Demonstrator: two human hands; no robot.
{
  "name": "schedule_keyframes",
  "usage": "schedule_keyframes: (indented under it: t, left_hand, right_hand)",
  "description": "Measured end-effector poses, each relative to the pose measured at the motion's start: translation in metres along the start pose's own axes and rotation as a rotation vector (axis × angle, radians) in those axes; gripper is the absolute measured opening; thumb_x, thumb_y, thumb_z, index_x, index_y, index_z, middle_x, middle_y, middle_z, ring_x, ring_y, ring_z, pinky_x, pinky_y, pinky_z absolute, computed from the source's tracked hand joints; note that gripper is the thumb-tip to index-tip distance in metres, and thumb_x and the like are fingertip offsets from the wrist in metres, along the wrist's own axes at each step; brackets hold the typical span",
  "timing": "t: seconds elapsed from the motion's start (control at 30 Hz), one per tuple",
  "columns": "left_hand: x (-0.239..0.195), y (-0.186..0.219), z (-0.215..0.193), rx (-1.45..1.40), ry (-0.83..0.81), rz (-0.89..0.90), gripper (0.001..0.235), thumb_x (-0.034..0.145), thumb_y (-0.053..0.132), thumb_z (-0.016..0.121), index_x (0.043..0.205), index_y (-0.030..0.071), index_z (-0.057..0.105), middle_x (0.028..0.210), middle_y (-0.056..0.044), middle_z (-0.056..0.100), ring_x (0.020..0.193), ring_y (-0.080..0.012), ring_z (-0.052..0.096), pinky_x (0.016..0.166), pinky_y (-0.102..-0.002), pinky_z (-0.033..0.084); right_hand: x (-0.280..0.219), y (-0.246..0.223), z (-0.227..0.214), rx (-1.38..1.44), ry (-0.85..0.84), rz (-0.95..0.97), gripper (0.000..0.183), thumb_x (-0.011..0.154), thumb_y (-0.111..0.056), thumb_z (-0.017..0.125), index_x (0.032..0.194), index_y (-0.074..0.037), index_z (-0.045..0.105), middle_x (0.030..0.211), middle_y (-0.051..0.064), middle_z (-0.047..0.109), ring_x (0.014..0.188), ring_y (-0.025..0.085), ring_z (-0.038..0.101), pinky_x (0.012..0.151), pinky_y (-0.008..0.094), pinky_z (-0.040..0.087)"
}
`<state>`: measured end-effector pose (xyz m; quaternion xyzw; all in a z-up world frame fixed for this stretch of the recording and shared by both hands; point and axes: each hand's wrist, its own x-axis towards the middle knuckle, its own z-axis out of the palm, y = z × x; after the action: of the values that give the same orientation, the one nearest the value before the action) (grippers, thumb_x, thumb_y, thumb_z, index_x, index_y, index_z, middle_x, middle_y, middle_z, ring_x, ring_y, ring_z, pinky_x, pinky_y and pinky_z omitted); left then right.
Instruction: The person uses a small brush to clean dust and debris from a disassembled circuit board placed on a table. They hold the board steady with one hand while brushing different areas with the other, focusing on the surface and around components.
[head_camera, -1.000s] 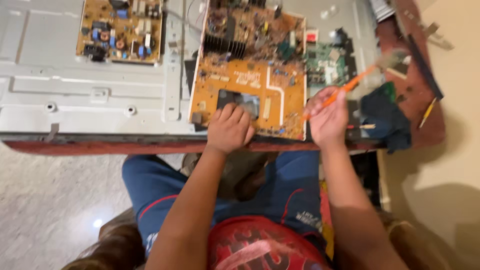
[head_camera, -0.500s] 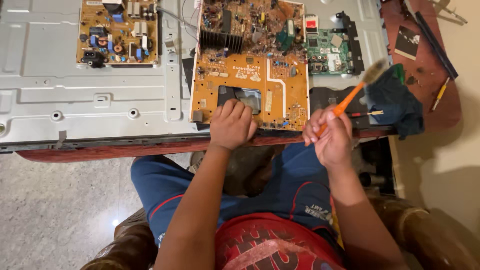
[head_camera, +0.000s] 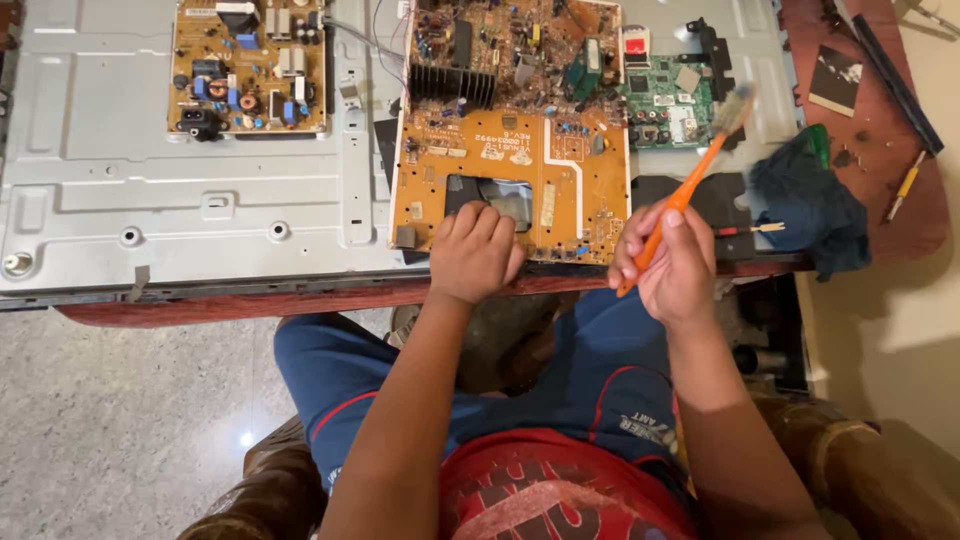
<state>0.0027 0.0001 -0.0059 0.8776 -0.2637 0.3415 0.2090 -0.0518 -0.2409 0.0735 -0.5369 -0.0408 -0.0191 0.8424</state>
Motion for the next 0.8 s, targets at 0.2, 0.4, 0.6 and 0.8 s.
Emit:
schedule_keyframes:
  t: [0.2,0.4,0.6,0.8]
  left_hand:
    - [0.001,0.0,-0.002,-0.002,-0.021,-0.005,0.017,0.083,0.029,0.065,0.087,0.013,0.062,0.096,-0.004,0.062,0.102,-0.0246,0.06,0.078,-0.04,0.043]
    - [0.0,0.001,-0.001,0.0,-0.029,-0.012,0.018,0.084,0.03,0.066,0.087,0.013,0.062,0.097,-0.005,0.062,0.101,-0.0248,0.059,0.08,-0.04,0.044]
    - [0.0,-0.001,-0.001,-0.019,-0.041,-0.013,0.018,0.085,0.03,0.066,0.087,0.013,0.061,0.097,-0.005,0.062,0.102,-0.0253,0.059,0.08,-0.041,0.045]
    - [-0.004,-0.001,0.002,-0.009,-0.046,-0.011,0.018,0.085,0.03,0.067,0.087,0.013,0.061,0.097,-0.005,0.061,0.104,-0.0255,0.059,0.081,-0.041,0.045]
  right_hand:
    - [-0.001,-0.001,-0.004,-0.08,0.026,-0.031,0.032,0.113,-0.034,0.052,0.101,-0.004,0.05,0.085,0.01,0.049,0.063,0.017,0.05,0.055,0.038,0.051]
    - [-0.004,0.008,0.0,-0.166,0.025,-0.018,0.031,0.115,-0.031,0.05,0.099,-0.004,0.049,0.085,0.008,0.05,0.063,0.015,0.051,0.057,0.035,0.051]
    - [-0.002,0.012,0.008,-0.317,0.053,-0.003,0.032,0.112,-0.032,0.055,0.096,-0.005,0.05,0.08,0.004,0.051,0.062,0.012,0.052,0.051,0.025,0.042]
    - [-0.004,0.017,0.004,-0.388,0.066,0.056,0.029,0.111,-0.029,0.058,0.096,-0.005,0.052,0.078,0.002,0.051,0.061,0.01,0.051,0.051,0.023,0.039]
